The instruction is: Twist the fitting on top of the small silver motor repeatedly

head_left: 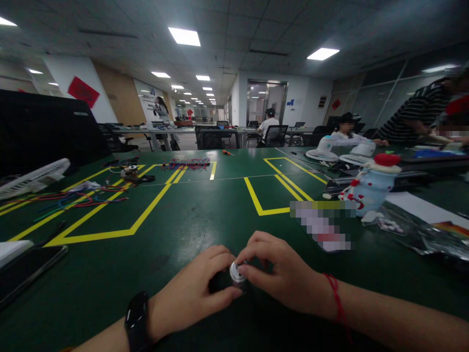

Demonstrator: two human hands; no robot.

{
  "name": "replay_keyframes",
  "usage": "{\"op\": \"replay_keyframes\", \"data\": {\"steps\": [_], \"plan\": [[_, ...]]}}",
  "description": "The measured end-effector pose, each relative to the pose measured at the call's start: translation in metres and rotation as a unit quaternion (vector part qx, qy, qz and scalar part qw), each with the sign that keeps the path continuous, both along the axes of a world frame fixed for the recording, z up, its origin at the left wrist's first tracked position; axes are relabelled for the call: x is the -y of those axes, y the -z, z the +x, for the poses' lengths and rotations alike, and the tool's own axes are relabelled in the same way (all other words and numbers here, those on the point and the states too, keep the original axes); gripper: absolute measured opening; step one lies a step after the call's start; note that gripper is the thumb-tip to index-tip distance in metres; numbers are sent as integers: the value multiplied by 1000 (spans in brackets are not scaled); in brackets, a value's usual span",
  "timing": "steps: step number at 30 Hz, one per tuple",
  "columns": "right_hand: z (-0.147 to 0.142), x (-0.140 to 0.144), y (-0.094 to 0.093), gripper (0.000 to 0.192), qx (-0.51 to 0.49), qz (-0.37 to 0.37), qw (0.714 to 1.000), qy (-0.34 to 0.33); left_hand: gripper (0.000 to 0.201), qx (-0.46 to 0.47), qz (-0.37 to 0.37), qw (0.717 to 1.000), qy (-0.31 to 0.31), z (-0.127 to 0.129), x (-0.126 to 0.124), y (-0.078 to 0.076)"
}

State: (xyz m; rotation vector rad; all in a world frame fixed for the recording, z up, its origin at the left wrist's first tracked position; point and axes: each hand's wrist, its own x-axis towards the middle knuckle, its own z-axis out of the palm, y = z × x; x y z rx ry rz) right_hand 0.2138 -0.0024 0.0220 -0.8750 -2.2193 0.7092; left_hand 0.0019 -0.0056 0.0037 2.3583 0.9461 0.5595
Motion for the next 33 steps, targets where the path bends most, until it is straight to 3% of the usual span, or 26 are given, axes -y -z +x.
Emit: {"op": "replay_keyframes", "data": {"steps": [6, 9, 17, 20, 23, 33], "plan": [[7, -7, 5, 15, -62, -88, 993, 40, 14, -12, -5, 1000, -10, -1, 0, -1], [16, -14, 13, 19, -46, -125, 989, 56, 14, -12, -7, 1000, -11, -1, 0, -3], [22, -17, 26, 10, 101, -11, 995, 17, 13, -14, -1, 1000, -13, -1, 1, -1], [17, -14, 22, 7, 46, -10, 998, 33, 13, -11, 0, 1000, -11, -1, 1, 0], [9, -11, 15, 16, -20, -9, 999, 36, 14, -3, 1, 1000, -6, -1, 0, 0], [-2, -3, 6, 6, -67, -19, 997, 33, 14, -4, 5, 1000, -8, 0, 0, 2]]}}
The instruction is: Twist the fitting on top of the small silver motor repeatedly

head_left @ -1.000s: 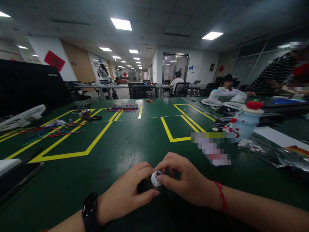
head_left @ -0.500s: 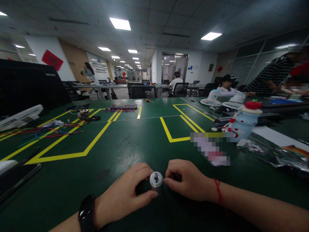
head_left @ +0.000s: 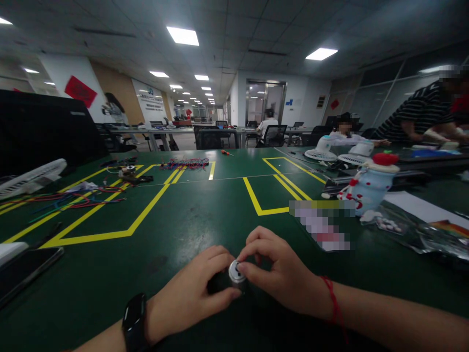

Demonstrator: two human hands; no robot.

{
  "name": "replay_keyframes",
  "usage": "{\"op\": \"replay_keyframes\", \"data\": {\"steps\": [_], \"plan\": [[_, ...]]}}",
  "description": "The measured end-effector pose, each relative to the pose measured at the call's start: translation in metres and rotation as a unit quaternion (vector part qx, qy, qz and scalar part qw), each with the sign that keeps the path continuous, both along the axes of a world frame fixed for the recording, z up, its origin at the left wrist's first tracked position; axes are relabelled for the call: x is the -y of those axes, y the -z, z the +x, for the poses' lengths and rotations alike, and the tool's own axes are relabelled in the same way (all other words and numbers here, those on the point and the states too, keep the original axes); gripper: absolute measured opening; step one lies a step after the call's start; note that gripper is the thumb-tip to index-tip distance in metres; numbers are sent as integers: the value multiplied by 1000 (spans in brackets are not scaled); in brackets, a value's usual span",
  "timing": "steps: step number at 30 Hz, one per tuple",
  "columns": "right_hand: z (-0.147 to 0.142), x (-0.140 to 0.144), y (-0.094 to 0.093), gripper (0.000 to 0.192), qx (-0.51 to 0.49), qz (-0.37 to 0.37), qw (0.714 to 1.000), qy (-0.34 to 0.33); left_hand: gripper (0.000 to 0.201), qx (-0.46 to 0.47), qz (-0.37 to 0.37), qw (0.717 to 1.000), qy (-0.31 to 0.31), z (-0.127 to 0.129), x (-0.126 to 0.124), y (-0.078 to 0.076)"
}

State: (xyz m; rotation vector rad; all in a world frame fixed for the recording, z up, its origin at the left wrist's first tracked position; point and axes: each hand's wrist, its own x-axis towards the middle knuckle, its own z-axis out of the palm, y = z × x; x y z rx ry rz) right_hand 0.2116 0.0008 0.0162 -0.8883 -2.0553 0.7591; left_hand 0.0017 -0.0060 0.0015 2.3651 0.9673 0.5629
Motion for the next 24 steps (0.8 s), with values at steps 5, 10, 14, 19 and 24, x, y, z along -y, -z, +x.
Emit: {"op": "replay_keyframes", "data": {"steps": [5, 10, 14, 19, 24], "plan": [[16, -12, -4, 9, 8, -19, 1000, -16, 14, -9, 0, 1000, -4, -1, 0, -2], [35, -22, 5, 10, 169, -4, 979, -113, 13, -17, -2, 1000, -3, -2, 0, -3], [37, -25, 10, 13, 195, 10, 974, -118, 14, -18, -2, 1000, -4, -2, 1, -4], [38, -24, 11, 15, 176, 2, 977, -122, 14, -15, -3, 1000, -1, -2, 1, -5], [40, -25, 12, 22, 156, -11, 981, -115, 14, -7, -3, 1000, -1, -2, 1, -4]]}}
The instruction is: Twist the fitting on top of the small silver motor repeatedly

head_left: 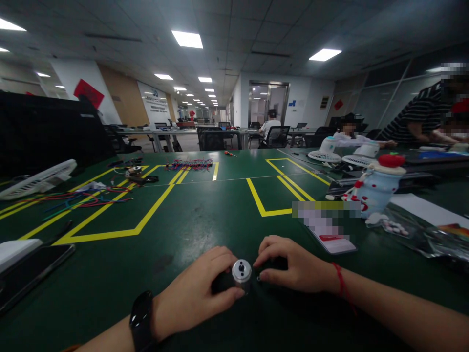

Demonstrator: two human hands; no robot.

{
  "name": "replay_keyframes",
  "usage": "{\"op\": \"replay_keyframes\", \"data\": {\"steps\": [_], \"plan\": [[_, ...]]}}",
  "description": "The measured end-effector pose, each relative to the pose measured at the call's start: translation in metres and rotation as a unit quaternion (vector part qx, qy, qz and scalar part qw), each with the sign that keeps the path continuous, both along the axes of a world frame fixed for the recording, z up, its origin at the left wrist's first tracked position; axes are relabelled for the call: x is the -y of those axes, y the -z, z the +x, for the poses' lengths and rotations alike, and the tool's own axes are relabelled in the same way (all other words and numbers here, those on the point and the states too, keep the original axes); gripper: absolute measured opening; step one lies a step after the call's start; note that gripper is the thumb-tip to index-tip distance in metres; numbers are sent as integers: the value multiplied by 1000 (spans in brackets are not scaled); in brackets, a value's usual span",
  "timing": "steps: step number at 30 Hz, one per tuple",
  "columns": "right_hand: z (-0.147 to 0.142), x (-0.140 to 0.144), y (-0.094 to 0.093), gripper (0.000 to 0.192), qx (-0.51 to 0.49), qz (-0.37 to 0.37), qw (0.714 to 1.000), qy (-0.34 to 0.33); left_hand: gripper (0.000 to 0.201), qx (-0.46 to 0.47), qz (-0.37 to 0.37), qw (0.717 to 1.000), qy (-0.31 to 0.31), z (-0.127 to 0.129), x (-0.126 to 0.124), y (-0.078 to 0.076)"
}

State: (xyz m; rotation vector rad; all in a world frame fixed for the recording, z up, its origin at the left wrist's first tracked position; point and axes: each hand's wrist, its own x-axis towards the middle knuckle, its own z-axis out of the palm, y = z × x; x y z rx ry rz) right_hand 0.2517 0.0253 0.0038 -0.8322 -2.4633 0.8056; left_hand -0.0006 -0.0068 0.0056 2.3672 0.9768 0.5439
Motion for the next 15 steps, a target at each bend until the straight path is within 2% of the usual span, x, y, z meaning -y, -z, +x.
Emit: {"op": "replay_keyframes", "data": {"steps": [15], "plan": [[-6, 4, 0, 17, 37, 33, 999, 17, 16, 6, -3, 1000, -5, 0, 1, -1]]}}
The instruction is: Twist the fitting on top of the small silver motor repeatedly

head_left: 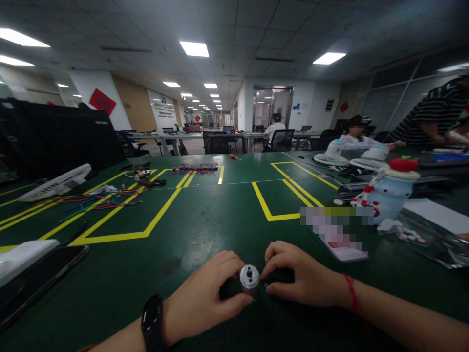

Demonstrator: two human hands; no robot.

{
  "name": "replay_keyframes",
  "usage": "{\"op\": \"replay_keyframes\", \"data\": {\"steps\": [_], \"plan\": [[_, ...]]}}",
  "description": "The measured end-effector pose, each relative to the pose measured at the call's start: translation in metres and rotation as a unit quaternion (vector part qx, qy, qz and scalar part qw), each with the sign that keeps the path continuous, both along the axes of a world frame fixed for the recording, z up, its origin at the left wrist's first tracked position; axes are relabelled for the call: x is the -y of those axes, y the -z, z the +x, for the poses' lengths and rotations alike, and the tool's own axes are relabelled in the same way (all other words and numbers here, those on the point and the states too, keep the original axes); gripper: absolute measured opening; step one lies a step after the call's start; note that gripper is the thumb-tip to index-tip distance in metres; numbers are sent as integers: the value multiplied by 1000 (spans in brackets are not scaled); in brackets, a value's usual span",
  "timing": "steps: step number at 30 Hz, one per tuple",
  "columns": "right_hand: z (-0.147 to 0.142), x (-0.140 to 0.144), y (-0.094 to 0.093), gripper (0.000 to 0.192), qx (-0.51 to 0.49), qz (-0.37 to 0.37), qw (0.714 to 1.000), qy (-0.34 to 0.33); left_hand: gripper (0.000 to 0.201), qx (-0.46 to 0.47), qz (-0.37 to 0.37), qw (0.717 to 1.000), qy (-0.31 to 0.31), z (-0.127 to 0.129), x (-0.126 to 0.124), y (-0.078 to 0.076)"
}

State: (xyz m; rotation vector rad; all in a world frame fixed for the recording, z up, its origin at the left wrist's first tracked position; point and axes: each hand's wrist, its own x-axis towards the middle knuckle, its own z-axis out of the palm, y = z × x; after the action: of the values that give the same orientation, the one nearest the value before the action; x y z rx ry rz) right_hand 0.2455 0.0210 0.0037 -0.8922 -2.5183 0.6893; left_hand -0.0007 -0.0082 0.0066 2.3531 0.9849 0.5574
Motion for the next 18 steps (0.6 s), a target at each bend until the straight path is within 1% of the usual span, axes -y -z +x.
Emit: {"op": "replay_keyframes", "data": {"steps": [6, 13, 15, 18], "plan": [[-1, 0, 0, 11, 5, 8, 1000, -3, 18, 2, -3, 1000, -2, 0, 0, 0], [-2, 2, -1, 10, 17, 28, 999, -5, 16, -1, 0, 1000, -3, 0, 0, -1], [-2, 3, -3, 13, 15, 29, 999, -12, 16, 1, -1, 1000, -4, 0, 1, 0], [-1, 3, -4, 22, -3, 14, 1000, -16, 17, 2, 1, 1000, -3, -1, 1, 0]]}}
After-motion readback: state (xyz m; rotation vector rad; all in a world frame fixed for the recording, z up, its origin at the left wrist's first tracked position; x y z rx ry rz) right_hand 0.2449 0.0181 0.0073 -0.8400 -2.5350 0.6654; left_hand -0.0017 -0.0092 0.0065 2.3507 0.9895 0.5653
